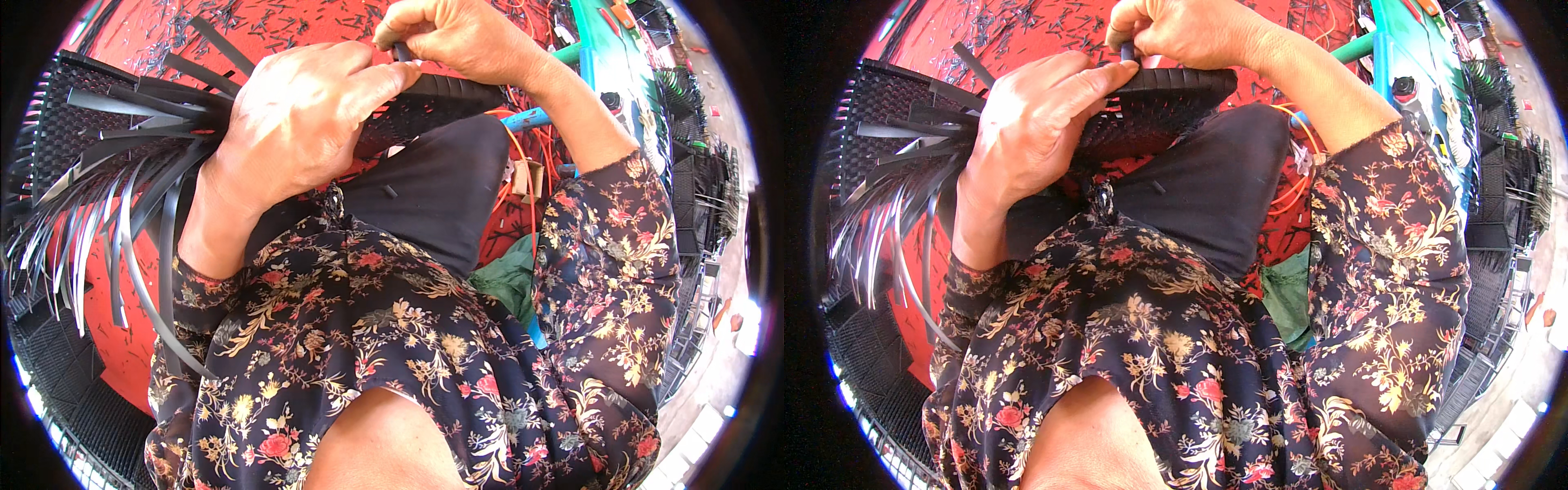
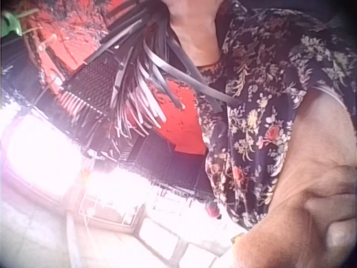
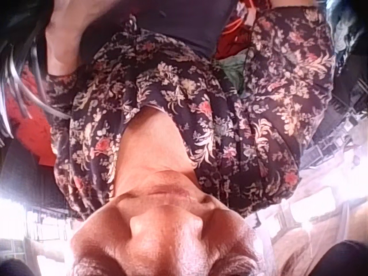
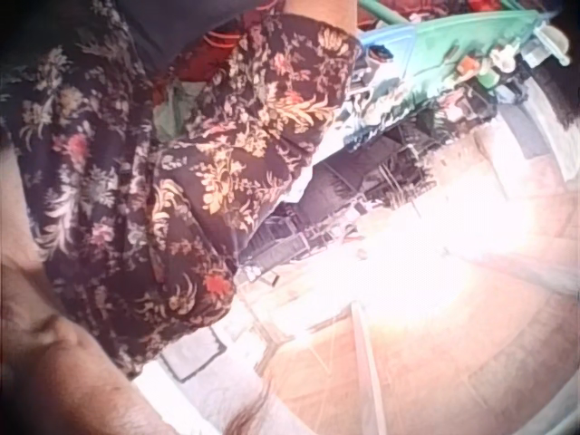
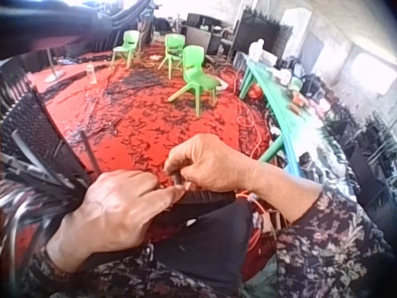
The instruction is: The person weaves and secures synthetic wicker strips onto a furniture frame by hand, then uses a pneumatic stapler to fasten the strips and pliers to trim excess material.
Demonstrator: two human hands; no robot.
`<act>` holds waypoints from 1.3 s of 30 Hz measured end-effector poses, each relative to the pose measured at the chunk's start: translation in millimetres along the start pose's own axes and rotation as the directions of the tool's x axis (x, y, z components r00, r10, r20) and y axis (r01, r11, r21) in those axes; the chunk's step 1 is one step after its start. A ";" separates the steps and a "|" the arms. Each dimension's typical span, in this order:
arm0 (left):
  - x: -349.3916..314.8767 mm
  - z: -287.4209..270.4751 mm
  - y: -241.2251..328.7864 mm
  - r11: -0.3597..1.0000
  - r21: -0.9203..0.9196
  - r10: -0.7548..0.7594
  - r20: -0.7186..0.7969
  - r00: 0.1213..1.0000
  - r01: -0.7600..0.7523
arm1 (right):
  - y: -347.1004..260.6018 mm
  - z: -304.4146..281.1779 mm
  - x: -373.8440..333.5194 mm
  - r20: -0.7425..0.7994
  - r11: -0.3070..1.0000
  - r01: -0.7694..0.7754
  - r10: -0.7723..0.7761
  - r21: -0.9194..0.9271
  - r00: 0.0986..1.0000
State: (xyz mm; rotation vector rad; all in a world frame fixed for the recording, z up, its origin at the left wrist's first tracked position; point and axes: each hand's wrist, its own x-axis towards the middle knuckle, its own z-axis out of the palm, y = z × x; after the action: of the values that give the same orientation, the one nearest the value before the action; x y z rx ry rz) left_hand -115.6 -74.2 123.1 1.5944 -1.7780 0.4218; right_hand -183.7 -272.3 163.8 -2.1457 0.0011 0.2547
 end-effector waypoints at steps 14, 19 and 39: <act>1.1 -15.4 15.3 1.000 -0.008 -0.008 0.039 0.999 0.008 | 5.6 9.8 1.7 0.159 0.912 -0.231 0.187 0.338 0.969; 0.2 -15.1 16.1 1.000 -0.011 -0.019 0.067 0.998 0.020 | -0.3 6.1 -1.5 0.253 0.940 -0.204 0.134 0.274 0.958; 8.4 -10.6 -8.6 0.987 -0.146 -0.067 -0.046 0.997 0.059 | -11.9 72.1 -35.3 -0.368 0.475 0.232 -0.846 -0.849 0.385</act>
State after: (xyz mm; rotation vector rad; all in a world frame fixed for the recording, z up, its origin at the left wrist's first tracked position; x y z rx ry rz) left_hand -104.4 -75.1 134.5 1.5207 -1.6761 0.2940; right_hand -230.2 -209.7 141.5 -2.6199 -0.4656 -1.3869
